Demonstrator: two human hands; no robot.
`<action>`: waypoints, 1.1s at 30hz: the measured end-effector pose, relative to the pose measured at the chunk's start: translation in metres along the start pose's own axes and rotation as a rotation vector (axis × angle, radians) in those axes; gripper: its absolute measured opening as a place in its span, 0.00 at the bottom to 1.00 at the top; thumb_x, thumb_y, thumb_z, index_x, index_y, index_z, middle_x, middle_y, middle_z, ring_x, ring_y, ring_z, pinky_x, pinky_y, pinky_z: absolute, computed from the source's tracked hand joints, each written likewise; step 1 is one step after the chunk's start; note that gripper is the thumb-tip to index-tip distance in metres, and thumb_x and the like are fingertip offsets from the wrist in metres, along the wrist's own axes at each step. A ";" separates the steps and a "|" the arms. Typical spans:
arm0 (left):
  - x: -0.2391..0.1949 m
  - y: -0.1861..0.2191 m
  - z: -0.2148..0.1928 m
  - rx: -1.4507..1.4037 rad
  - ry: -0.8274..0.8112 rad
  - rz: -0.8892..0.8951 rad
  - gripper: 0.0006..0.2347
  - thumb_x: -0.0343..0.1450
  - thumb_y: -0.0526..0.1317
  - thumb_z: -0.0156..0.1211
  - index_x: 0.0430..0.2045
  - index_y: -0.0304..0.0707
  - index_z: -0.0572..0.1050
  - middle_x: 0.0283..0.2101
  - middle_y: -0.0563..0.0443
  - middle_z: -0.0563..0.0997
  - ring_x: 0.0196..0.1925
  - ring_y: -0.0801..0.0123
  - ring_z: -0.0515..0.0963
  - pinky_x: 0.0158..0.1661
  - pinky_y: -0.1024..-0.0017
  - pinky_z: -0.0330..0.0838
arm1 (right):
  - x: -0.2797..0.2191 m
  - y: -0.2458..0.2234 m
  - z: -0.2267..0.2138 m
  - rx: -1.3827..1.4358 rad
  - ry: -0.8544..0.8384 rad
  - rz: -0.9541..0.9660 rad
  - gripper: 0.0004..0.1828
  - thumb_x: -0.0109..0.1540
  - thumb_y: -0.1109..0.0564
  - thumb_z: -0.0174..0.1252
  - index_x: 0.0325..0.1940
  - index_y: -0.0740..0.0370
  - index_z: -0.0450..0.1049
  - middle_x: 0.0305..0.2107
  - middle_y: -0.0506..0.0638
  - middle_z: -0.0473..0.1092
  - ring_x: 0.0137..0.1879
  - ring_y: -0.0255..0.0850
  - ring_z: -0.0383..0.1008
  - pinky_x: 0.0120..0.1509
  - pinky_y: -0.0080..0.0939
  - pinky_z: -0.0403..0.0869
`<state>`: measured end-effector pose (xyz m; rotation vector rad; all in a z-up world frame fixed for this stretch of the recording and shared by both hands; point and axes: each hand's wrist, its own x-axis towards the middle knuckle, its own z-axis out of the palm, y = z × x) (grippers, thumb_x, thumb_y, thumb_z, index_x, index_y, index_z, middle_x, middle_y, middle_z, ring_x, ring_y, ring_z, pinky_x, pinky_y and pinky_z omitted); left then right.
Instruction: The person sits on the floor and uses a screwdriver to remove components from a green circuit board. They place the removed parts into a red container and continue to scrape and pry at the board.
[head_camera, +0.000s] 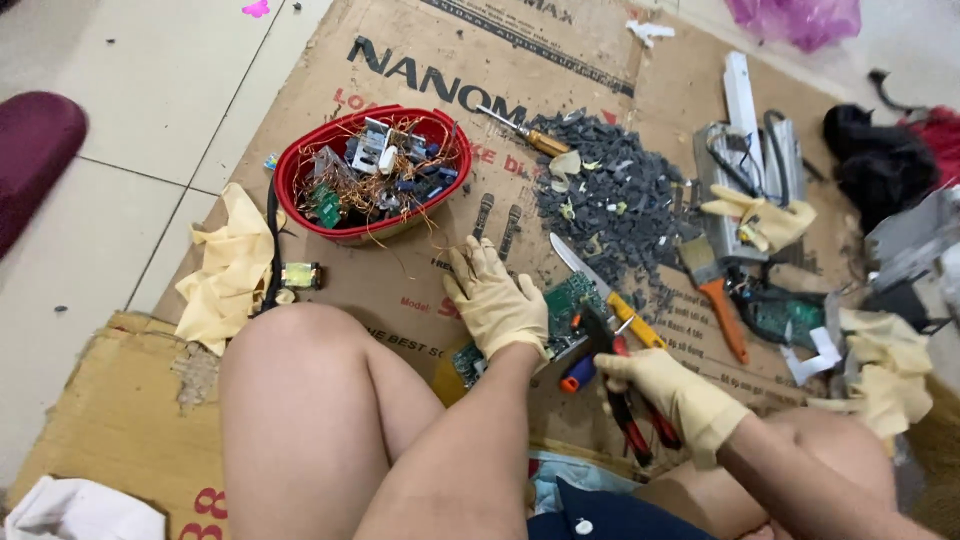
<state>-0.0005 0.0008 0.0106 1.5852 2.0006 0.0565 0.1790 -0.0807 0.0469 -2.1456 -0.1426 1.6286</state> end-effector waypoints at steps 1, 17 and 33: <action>0.000 0.000 0.000 -0.005 -0.004 -0.007 0.33 0.74 0.53 0.36 0.74 0.42 0.41 0.79 0.51 0.37 0.79 0.52 0.35 0.72 0.50 0.31 | 0.019 0.014 -0.006 -0.207 0.019 -0.118 0.16 0.55 0.56 0.70 0.30 0.70 0.73 0.14 0.57 0.68 0.22 0.52 0.74 0.27 0.53 0.73; 0.008 -0.004 0.036 0.046 0.388 0.046 0.33 0.68 0.50 0.47 0.68 0.33 0.56 0.76 0.42 0.51 0.76 0.49 0.49 0.69 0.51 0.43 | -0.005 -0.131 -0.043 -2.280 0.057 -1.520 0.06 0.57 0.49 0.56 0.37 0.42 0.76 0.38 0.50 0.69 0.40 0.49 0.73 0.41 0.53 0.75; 0.007 -0.003 0.039 0.066 0.419 0.054 0.33 0.68 0.50 0.48 0.69 0.36 0.55 0.76 0.43 0.52 0.77 0.50 0.48 0.69 0.52 0.42 | 0.013 -0.165 -0.057 -2.614 0.068 -1.607 0.13 0.60 0.52 0.52 0.47 0.36 0.74 0.52 0.50 0.60 0.61 0.52 0.60 0.64 0.93 0.56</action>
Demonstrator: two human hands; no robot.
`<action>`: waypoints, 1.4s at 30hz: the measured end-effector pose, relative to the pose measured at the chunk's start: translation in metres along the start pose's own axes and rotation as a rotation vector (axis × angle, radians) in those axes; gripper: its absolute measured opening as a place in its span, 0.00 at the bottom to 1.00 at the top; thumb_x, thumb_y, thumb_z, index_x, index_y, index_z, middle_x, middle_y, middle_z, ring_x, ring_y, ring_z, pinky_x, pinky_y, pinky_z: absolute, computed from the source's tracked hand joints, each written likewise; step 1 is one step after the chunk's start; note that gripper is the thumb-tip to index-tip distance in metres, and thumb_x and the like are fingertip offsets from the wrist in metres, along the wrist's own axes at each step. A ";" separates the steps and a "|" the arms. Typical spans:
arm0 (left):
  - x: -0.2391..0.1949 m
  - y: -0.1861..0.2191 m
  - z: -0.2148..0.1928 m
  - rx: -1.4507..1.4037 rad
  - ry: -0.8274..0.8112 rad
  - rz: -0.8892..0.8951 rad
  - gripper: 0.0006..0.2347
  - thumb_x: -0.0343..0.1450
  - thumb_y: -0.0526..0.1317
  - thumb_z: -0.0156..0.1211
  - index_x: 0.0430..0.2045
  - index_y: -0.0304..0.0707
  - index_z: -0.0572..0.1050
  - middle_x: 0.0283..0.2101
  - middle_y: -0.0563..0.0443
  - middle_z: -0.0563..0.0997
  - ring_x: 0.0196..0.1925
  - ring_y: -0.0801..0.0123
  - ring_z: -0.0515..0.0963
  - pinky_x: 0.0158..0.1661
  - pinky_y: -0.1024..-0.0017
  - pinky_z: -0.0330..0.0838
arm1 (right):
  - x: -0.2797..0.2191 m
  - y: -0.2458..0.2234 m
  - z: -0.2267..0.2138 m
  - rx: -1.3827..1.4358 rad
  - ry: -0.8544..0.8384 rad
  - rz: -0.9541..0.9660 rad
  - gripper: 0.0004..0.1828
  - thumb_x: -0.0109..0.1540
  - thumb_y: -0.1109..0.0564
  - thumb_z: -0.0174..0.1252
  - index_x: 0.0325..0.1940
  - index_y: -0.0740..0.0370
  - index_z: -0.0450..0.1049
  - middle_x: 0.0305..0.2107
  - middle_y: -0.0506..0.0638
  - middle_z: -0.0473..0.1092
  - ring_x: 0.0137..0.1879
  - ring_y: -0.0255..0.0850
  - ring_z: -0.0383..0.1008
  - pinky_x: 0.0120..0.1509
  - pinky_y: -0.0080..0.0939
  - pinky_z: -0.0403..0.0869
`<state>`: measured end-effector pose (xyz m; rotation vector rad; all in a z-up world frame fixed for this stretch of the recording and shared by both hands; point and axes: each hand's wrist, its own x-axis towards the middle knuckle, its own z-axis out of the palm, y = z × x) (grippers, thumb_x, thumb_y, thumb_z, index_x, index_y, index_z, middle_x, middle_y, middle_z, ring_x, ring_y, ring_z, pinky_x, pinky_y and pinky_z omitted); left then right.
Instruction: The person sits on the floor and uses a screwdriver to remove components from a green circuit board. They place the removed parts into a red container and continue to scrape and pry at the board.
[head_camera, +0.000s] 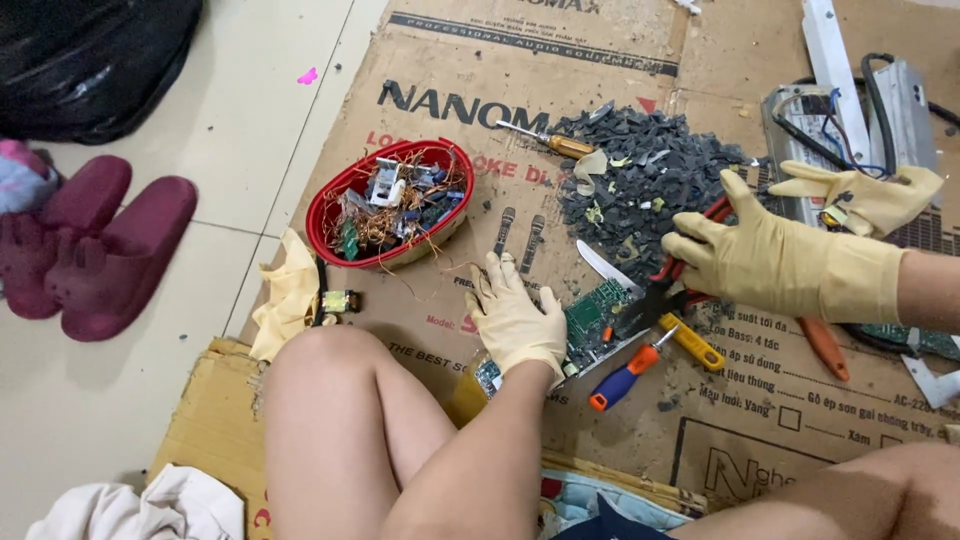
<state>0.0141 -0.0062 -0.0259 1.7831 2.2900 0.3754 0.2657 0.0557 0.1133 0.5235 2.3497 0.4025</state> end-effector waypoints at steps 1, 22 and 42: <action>0.000 0.000 0.001 0.016 0.003 0.004 0.33 0.68 0.50 0.48 0.69 0.35 0.56 0.75 0.42 0.53 0.76 0.49 0.48 0.69 0.53 0.43 | 0.000 -0.003 0.006 -0.017 0.088 -0.009 0.15 0.60 0.52 0.52 0.48 0.36 0.73 0.53 0.52 0.61 0.63 0.54 0.61 0.64 0.95 0.57; -0.003 0.002 -0.005 -0.038 0.039 -0.012 0.32 0.67 0.49 0.49 0.67 0.35 0.58 0.74 0.42 0.56 0.76 0.50 0.50 0.69 0.53 0.42 | 0.042 -0.013 -0.020 -0.421 0.176 -0.228 0.14 0.59 0.59 0.53 0.45 0.65 0.78 0.47 0.67 0.69 0.52 0.62 0.67 0.62 0.64 0.62; -0.002 0.001 -0.001 0.000 0.039 -0.002 0.32 0.68 0.50 0.48 0.68 0.36 0.58 0.75 0.42 0.55 0.77 0.51 0.49 0.69 0.54 0.43 | 0.019 -0.038 -0.011 0.552 -0.190 0.347 0.10 0.53 0.46 0.63 0.36 0.46 0.76 0.32 0.43 0.78 0.37 0.42 0.80 0.48 0.42 0.79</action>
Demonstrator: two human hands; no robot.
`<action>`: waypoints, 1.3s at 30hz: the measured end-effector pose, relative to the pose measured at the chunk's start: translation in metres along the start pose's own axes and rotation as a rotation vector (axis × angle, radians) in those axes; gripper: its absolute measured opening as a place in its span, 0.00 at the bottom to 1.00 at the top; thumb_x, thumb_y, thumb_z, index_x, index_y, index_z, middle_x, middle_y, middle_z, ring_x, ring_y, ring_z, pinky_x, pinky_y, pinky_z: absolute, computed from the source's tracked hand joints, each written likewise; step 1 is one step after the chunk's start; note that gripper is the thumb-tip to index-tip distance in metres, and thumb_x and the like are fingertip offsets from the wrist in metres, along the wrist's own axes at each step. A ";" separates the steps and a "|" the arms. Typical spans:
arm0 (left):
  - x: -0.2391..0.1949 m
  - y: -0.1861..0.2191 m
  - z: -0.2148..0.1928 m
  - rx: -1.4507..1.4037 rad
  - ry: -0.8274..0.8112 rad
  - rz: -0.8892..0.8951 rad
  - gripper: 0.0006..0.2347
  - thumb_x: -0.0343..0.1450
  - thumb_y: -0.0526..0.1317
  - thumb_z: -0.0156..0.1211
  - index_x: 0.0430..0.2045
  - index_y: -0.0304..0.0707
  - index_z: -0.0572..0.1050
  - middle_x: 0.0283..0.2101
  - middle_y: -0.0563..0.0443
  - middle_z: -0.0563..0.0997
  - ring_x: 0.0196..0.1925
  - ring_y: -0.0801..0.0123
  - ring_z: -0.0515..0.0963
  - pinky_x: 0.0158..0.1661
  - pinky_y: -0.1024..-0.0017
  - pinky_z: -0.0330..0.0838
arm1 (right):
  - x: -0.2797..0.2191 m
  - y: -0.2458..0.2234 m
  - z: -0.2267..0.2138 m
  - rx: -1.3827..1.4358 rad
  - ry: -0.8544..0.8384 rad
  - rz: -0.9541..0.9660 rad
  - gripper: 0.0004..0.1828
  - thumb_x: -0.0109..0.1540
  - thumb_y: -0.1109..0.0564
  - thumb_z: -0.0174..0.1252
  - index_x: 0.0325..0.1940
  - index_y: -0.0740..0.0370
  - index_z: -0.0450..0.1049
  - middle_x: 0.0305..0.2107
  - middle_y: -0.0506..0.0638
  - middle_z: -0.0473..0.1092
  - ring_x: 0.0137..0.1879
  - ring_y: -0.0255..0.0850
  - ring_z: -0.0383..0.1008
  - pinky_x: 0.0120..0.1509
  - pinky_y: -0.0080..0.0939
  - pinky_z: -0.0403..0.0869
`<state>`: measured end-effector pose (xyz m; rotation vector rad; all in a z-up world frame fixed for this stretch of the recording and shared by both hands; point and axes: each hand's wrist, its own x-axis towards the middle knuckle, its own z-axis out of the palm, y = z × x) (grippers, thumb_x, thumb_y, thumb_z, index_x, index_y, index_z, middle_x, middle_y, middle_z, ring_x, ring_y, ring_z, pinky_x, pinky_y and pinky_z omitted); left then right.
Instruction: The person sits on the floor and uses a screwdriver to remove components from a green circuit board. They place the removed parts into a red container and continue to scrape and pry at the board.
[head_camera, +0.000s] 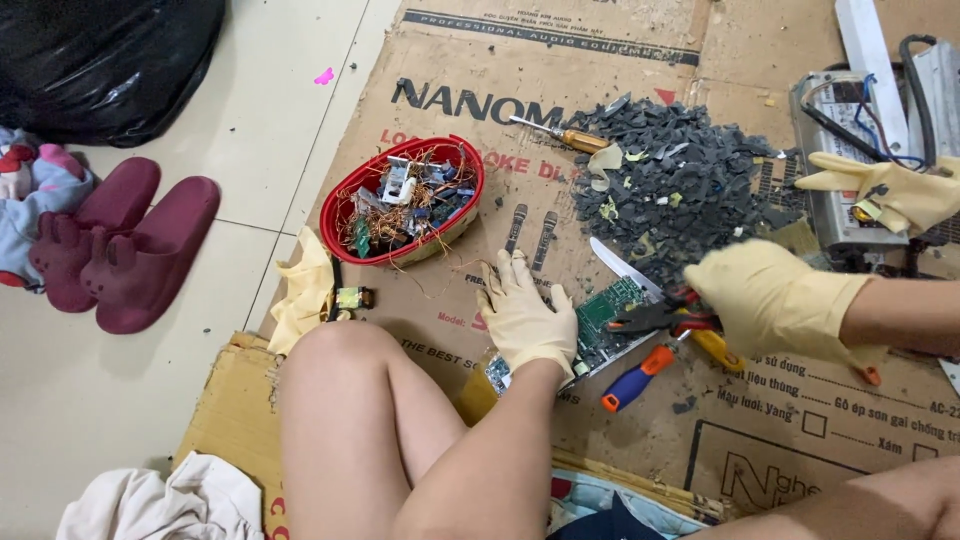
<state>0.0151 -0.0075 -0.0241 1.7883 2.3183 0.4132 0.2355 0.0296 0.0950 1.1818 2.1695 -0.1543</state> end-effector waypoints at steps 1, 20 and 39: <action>0.000 0.001 -0.002 0.008 -0.005 -0.005 0.31 0.68 0.50 0.49 0.68 0.36 0.58 0.75 0.43 0.55 0.77 0.51 0.49 0.69 0.54 0.44 | -0.004 -0.004 0.004 0.061 -0.022 0.077 0.13 0.53 0.41 0.62 0.35 0.47 0.75 0.31 0.44 0.78 0.37 0.45 0.80 0.46 0.43 0.78; 0.002 0.008 -0.017 0.067 -0.200 -0.099 0.32 0.71 0.56 0.43 0.72 0.47 0.52 0.78 0.55 0.48 0.75 0.58 0.54 0.72 0.56 0.41 | -0.076 0.078 0.084 1.704 -0.393 -0.079 0.14 0.53 0.51 0.56 0.40 0.58 0.72 0.37 0.56 0.72 0.47 0.59 0.74 0.49 0.71 0.73; 0.000 -0.003 0.005 0.060 0.002 0.017 0.32 0.68 0.52 0.48 0.68 0.37 0.58 0.74 0.43 0.56 0.75 0.51 0.53 0.68 0.56 0.46 | -0.056 0.045 0.186 2.287 0.166 0.747 0.05 0.59 0.70 0.46 0.36 0.75 0.68 0.33 0.70 0.69 0.36 0.57 0.67 0.46 0.56 0.70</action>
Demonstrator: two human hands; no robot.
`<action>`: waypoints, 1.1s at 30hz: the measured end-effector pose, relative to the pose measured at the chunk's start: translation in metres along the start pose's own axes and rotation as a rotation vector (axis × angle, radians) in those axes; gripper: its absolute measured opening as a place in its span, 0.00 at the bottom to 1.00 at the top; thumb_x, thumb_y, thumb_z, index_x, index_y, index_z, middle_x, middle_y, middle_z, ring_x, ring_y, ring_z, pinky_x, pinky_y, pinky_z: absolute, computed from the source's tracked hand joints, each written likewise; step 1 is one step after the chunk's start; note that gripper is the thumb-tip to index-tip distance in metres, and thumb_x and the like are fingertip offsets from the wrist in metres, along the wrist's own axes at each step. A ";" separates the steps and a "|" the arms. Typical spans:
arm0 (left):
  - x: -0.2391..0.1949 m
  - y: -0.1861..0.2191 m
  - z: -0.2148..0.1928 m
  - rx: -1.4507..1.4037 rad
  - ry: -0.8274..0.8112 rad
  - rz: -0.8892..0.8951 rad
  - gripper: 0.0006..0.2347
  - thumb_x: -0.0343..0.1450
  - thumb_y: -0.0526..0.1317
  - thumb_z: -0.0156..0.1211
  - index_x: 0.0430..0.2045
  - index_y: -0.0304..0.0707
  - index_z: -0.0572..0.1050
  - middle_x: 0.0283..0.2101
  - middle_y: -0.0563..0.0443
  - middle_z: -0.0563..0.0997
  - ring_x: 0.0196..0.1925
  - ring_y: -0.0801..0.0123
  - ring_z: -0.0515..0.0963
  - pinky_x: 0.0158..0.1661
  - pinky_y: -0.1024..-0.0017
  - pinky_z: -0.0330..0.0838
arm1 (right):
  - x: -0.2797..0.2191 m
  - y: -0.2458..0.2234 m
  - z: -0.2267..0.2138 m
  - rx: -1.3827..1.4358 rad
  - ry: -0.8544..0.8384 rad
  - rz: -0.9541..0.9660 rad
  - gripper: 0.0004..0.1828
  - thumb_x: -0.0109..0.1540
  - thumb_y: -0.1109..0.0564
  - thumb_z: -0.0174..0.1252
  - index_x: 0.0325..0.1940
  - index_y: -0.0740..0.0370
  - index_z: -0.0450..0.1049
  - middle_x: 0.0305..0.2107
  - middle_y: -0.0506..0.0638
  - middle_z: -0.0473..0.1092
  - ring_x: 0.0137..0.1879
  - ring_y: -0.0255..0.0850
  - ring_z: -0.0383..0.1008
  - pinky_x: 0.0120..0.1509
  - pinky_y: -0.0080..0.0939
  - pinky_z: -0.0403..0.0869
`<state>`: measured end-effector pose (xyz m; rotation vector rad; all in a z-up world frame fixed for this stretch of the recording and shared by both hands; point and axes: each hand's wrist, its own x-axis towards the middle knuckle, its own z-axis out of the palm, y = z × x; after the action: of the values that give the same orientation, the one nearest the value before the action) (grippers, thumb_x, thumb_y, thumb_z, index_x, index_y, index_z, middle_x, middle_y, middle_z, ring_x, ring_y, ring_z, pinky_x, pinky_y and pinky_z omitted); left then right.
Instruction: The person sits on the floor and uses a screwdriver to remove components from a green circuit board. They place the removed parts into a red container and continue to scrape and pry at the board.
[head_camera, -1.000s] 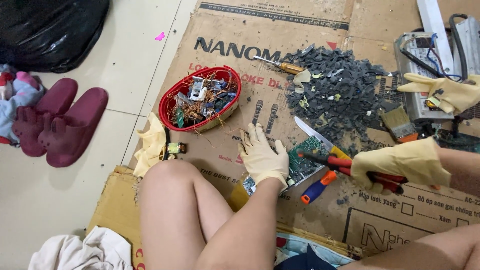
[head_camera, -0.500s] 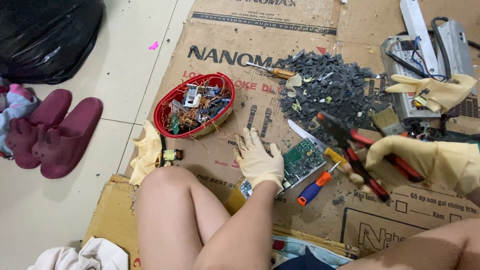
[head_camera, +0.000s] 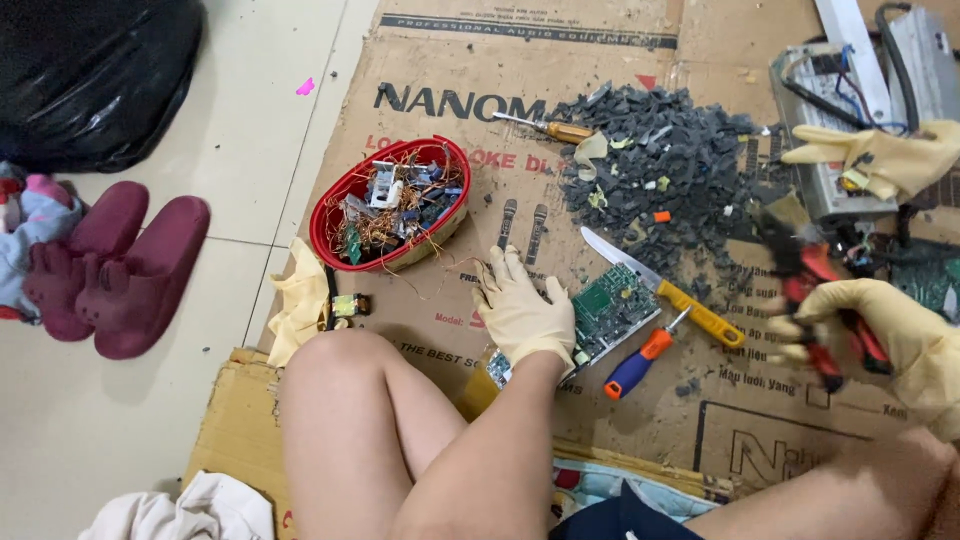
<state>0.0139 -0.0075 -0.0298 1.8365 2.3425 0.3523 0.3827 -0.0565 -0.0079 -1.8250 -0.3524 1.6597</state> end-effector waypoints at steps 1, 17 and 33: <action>0.000 0.000 0.000 -0.005 -0.003 0.003 0.32 0.68 0.52 0.48 0.68 0.36 0.58 0.74 0.42 0.56 0.75 0.51 0.54 0.68 0.55 0.45 | -0.017 0.004 0.007 -0.106 0.135 -0.042 0.09 0.60 0.69 0.46 0.41 0.77 0.69 0.30 0.68 0.68 0.32 0.57 0.66 0.40 0.53 0.68; 0.000 0.008 -0.008 0.042 -0.086 -0.088 0.33 0.68 0.56 0.50 0.69 0.46 0.58 0.75 0.55 0.56 0.76 0.58 0.54 0.70 0.56 0.50 | -0.100 0.020 0.209 -1.089 0.363 0.042 0.37 0.58 0.27 0.47 0.49 0.55 0.83 0.46 0.57 0.81 0.61 0.53 0.77 0.63 0.53 0.73; 0.007 0.003 -0.097 -0.085 -0.532 0.113 0.40 0.57 0.68 0.59 0.57 0.39 0.74 0.61 0.46 0.77 0.63 0.56 0.76 0.57 0.55 0.72 | -0.086 0.099 0.148 -0.300 0.481 -0.075 0.34 0.51 0.38 0.60 0.53 0.63 0.79 0.52 0.57 0.76 0.62 0.50 0.73 0.63 0.53 0.71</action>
<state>-0.0099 -0.0088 0.0646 1.7564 1.8440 -0.0287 0.2040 -0.1420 -0.0010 -2.3254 -0.4658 1.1091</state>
